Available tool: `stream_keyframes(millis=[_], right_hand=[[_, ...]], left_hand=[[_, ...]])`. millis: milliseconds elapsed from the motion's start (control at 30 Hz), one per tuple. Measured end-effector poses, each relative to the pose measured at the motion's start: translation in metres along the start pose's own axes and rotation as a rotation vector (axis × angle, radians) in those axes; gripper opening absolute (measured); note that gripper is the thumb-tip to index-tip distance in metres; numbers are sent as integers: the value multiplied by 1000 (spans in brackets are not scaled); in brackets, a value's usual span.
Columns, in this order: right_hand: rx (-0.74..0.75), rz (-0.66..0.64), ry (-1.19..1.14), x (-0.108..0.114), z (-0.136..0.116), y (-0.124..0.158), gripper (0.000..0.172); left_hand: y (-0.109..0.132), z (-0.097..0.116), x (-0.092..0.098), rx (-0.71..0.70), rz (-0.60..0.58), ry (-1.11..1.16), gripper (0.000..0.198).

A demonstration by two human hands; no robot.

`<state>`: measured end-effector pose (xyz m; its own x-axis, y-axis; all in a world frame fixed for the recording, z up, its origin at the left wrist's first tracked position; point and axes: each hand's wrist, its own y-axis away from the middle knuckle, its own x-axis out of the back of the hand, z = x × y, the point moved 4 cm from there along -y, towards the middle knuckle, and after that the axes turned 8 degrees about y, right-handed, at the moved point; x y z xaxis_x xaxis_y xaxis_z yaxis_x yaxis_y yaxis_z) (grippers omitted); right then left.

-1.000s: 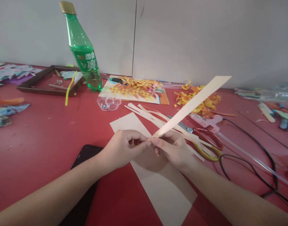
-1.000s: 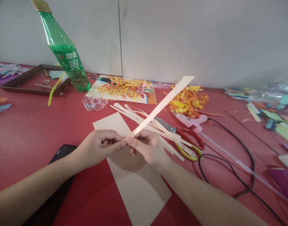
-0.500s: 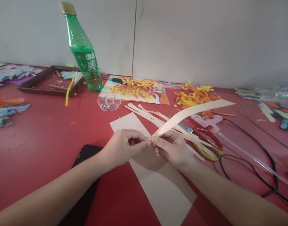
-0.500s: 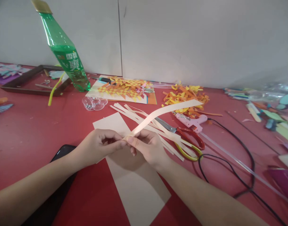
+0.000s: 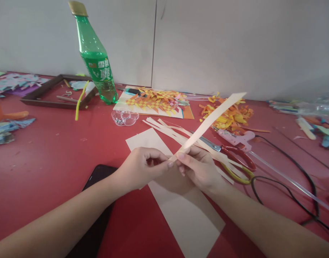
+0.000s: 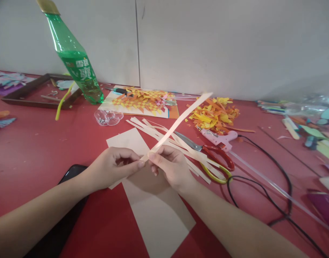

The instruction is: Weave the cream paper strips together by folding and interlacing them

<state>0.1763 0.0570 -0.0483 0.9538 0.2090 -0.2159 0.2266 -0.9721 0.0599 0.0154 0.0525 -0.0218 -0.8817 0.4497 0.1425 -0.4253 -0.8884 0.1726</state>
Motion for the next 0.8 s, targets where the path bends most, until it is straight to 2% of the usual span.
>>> stream_keyframes(millis=[267,433,600,800], right_hand=[[28,-69,160,-1,1,5,14],[5,-33,76,-1,0,2,17],[-42,45,-15,2,-2,-1,25],[6,-17,49,0,-2,2,20]], left_hand=[[2,5,2,-24,38,-46,22],[1,6,1,-58,51,-73,19],[0,3,2,-17,59,-67,23],[1,6,-1,-36,8,-58,26]])
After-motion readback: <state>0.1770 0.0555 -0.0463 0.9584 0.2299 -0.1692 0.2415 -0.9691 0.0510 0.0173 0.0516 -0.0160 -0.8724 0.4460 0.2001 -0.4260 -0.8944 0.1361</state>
